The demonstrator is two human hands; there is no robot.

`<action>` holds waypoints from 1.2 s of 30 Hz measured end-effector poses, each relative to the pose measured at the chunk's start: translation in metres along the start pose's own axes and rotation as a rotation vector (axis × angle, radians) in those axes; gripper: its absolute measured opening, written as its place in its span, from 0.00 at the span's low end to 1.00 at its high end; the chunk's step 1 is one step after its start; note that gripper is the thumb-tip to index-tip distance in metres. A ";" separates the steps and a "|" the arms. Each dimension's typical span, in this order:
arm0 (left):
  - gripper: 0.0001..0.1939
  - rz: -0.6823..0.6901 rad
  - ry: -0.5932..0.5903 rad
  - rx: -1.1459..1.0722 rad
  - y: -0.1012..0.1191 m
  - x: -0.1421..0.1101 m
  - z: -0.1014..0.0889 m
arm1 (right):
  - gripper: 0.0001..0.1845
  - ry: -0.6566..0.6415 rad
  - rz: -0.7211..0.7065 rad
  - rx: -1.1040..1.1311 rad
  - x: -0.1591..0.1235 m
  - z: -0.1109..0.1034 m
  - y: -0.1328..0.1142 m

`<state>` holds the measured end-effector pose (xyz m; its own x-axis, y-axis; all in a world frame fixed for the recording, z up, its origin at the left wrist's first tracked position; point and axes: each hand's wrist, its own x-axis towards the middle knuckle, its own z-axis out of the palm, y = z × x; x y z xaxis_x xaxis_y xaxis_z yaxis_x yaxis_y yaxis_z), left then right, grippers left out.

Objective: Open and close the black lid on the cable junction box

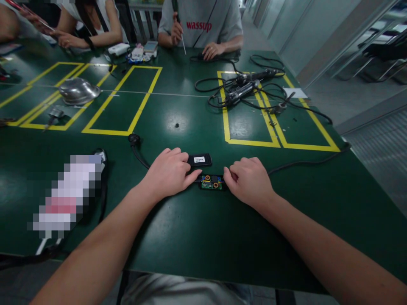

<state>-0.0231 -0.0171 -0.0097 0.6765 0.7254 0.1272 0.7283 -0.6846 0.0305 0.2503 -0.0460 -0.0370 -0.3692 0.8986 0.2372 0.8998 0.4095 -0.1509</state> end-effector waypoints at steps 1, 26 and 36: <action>0.29 0.004 0.001 -0.008 -0.001 -0.001 0.000 | 0.27 -0.012 0.006 -0.002 0.000 0.000 -0.001; 0.20 0.200 0.191 -0.414 0.017 -0.009 -0.002 | 0.19 0.113 0.109 0.269 0.009 0.008 0.005; 0.22 0.156 0.027 -0.343 0.017 -0.007 -0.005 | 0.19 0.027 0.107 0.213 0.013 0.006 0.004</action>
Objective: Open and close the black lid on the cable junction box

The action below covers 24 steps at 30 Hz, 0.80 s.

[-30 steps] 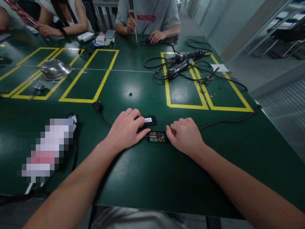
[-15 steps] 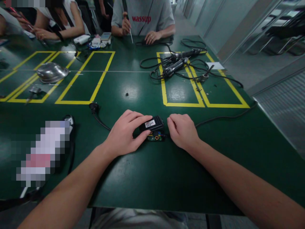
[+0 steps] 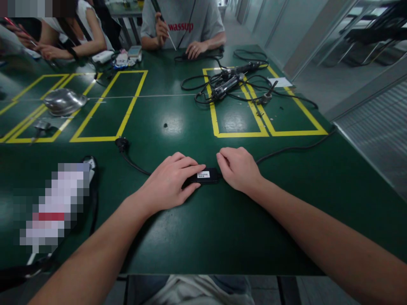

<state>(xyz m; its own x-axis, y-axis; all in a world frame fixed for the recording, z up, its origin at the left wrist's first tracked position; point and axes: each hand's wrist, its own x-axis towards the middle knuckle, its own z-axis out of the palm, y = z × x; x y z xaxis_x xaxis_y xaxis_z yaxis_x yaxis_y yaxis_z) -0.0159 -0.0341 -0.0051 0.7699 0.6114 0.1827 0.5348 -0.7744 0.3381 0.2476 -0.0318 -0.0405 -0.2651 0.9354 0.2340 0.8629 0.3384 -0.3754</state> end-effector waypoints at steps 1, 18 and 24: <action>0.22 -0.004 0.001 0.001 0.000 0.000 0.000 | 0.19 -0.005 -0.005 -0.006 0.000 0.000 0.000; 0.24 -0.031 -0.001 -0.011 -0.003 0.004 0.004 | 0.19 0.033 0.042 -0.065 0.007 0.003 0.000; 0.24 -0.034 0.004 -0.006 -0.005 0.005 0.006 | 0.19 0.029 0.074 -0.055 0.010 0.001 -0.002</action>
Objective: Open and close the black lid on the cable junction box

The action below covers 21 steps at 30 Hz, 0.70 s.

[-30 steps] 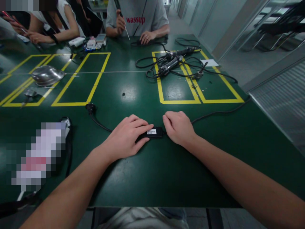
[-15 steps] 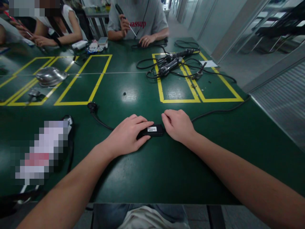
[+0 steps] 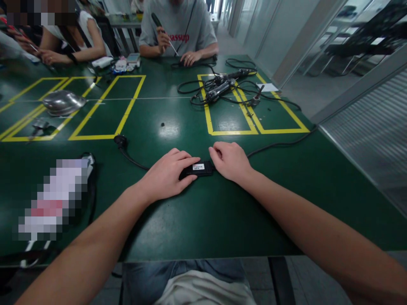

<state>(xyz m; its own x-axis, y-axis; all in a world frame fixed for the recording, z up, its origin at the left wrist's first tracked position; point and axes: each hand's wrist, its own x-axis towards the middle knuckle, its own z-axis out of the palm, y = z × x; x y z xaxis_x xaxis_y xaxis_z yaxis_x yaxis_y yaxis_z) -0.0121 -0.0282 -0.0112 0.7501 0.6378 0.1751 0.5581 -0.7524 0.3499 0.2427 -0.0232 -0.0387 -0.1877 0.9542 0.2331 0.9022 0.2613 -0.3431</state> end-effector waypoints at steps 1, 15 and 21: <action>0.24 0.000 0.001 0.001 0.000 0.000 0.000 | 0.19 -0.005 0.009 -0.001 0.000 -0.001 0.000; 0.24 -0.010 -0.009 0.023 0.001 0.002 0.003 | 0.20 -0.021 -0.041 0.027 -0.004 -0.003 0.007; 0.23 -0.021 -0.005 0.028 0.003 0.001 0.001 | 0.23 -0.055 -0.060 0.022 -0.006 -0.004 0.008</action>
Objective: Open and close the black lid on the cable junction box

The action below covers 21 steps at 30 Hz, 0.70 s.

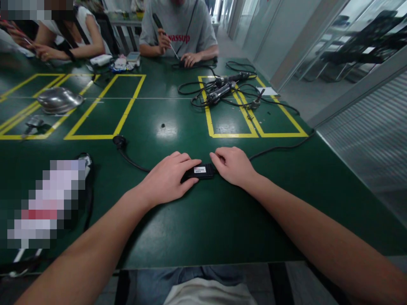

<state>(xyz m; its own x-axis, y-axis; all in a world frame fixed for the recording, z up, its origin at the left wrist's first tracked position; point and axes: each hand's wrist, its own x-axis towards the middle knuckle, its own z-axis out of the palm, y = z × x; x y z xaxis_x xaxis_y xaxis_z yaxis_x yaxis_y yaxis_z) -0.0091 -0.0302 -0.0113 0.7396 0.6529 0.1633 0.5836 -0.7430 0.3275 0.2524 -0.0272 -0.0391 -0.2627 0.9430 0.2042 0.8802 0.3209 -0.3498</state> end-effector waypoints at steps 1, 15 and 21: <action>0.23 -0.001 -0.001 0.002 0.000 0.000 0.000 | 0.23 -0.005 0.000 -0.004 0.000 0.000 0.000; 0.23 -0.004 -0.006 0.000 0.002 -0.001 0.000 | 0.25 -0.078 -0.017 -0.051 0.000 0.000 -0.006; 0.23 -0.034 -0.051 -0.032 0.007 0.001 -0.004 | 0.26 -0.069 -0.022 -0.034 -0.002 0.003 0.000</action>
<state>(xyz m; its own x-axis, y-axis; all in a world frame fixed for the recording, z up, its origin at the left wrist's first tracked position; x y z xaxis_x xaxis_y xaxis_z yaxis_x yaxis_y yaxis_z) -0.0058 -0.0343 -0.0054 0.7361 0.6689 0.1037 0.5987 -0.7148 0.3614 0.2518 -0.0290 -0.0425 -0.3077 0.9400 0.1474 0.8866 0.3395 -0.3140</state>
